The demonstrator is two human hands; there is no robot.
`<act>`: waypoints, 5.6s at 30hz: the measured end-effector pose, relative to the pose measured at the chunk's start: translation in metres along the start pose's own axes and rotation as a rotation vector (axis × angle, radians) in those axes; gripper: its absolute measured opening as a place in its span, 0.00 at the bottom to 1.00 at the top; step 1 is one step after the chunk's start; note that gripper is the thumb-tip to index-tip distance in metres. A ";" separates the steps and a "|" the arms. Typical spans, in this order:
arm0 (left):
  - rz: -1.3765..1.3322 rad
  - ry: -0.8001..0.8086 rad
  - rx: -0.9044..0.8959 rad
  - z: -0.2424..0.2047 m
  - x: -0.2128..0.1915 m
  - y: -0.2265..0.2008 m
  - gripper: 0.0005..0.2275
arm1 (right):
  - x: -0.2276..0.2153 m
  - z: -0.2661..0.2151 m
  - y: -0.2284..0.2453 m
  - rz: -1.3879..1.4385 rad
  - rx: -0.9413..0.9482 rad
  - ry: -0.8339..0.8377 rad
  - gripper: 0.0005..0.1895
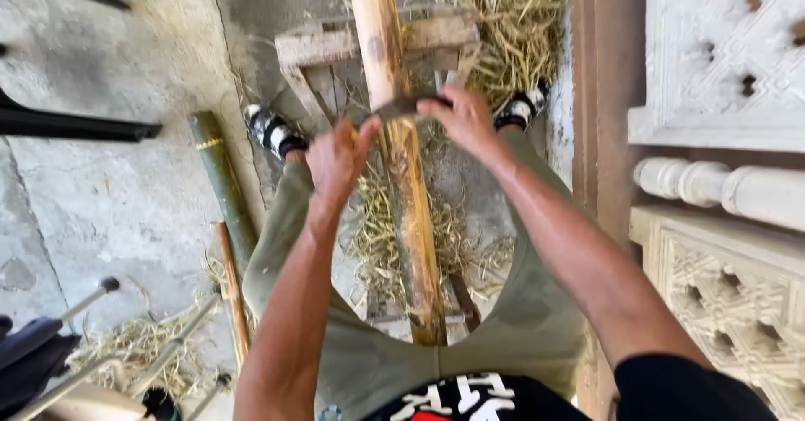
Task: The recorder is stripping the outer bark and smoothing a bamboo pole using a curved handheld blade.
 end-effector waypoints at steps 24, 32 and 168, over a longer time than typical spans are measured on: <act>0.026 -0.073 -0.070 0.009 -0.043 -0.045 0.27 | -0.012 0.026 0.019 -0.010 -0.199 -0.131 0.24; 0.005 -0.001 -0.051 -0.043 -0.017 -0.007 0.26 | 0.005 -0.014 0.009 -0.047 -0.013 0.065 0.24; -0.031 -0.312 0.184 -0.107 -0.024 -0.027 0.18 | 0.011 -0.108 0.054 -0.187 -0.173 -0.143 0.17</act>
Point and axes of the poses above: each hand's wrist, its own z-axis towards the middle knuckle, its own x-axis out of the palm, y = z × x, the point moved 10 cm from there along z, towards the middle knuckle, and after that the axes turned 12 degrees about -x, right-handed, at the moved point
